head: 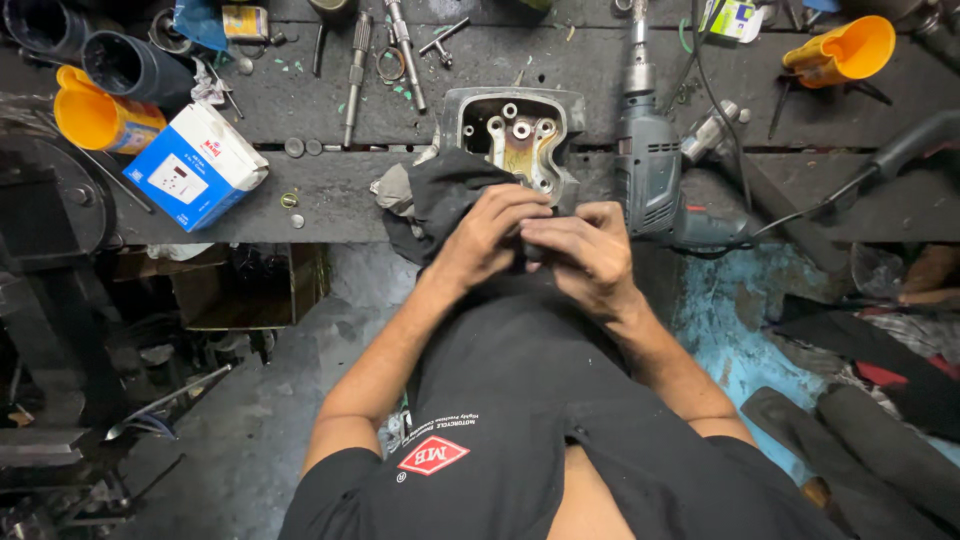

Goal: The person uses a power drill to remove bolts from a metal engine casing, then wipes the interior with a cloth. They insert small metal pins into the casing holes and use a hammer to tap them into place.

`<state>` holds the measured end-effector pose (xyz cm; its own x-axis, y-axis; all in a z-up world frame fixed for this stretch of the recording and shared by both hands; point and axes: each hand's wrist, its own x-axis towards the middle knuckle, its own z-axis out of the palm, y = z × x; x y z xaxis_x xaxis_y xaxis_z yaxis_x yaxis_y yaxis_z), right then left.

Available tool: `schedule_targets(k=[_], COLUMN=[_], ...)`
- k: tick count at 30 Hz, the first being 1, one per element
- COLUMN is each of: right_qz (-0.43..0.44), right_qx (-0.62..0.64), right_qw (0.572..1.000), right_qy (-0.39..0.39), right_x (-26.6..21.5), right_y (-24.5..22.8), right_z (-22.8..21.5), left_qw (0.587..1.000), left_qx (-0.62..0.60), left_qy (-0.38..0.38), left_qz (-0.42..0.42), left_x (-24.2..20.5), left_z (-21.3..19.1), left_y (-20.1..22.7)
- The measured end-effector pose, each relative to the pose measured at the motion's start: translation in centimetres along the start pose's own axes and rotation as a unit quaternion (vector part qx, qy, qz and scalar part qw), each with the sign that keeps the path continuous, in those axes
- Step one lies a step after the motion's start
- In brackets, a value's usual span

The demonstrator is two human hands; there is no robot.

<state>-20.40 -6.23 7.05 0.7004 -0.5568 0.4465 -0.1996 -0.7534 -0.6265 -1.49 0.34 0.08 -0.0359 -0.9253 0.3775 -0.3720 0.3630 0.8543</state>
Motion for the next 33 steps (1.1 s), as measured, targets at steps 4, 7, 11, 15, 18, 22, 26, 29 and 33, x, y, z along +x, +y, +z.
schedule_targets(k=[4,7,11,15,18,22,26,29,33], right_qz=[0.014,-0.005,-0.064,-0.052,-0.032,-0.036,-0.056,-0.067,-0.058], right_qx=[0.017,0.012,0.036,0.028,0.015,-0.005,0.043,0.062,0.058], right_qw=[1.000,1.000,0.997,0.996,0.998,0.999,0.997,0.996,0.996], right_qy=[0.012,0.007,-0.039,-0.060,-0.044,-0.039,-0.032,-0.005,-0.042], right_x=[-0.6,-0.8,-0.7,-0.3,-0.2,0.0,0.3,0.3,-0.2], right_y=[-0.6,-0.6,-0.3,-0.1,-0.5,-1.1,-1.0,-0.8,-1.2], right_z=[1.5,1.5,0.9,-0.3,-0.6,0.3,0.2,-0.3,-0.4], left_qw=[0.994,0.997,0.997,0.995,1.000,0.992,0.990,0.998,0.986], left_qx=[0.017,0.007,-0.033,-0.046,-0.007,-0.003,-0.025,-0.038,-0.070], left_qy=[0.098,0.079,-0.065,-0.089,-0.001,0.122,0.140,-0.042,-0.150], left_qz=[-0.043,-0.003,0.001,-0.019,0.015,-0.007,-0.002,0.041,0.015], left_x=[-1.0,-0.6,0.5,1.3,0.5,-0.6,0.1,1.2,1.4], left_z=[2.0,1.8,-0.3,-0.7,0.8,2.4,1.7,-0.8,-2.8], left_y=[1.0,0.6,-0.4,-0.2,0.8,1.7,1.9,1.3,0.1])
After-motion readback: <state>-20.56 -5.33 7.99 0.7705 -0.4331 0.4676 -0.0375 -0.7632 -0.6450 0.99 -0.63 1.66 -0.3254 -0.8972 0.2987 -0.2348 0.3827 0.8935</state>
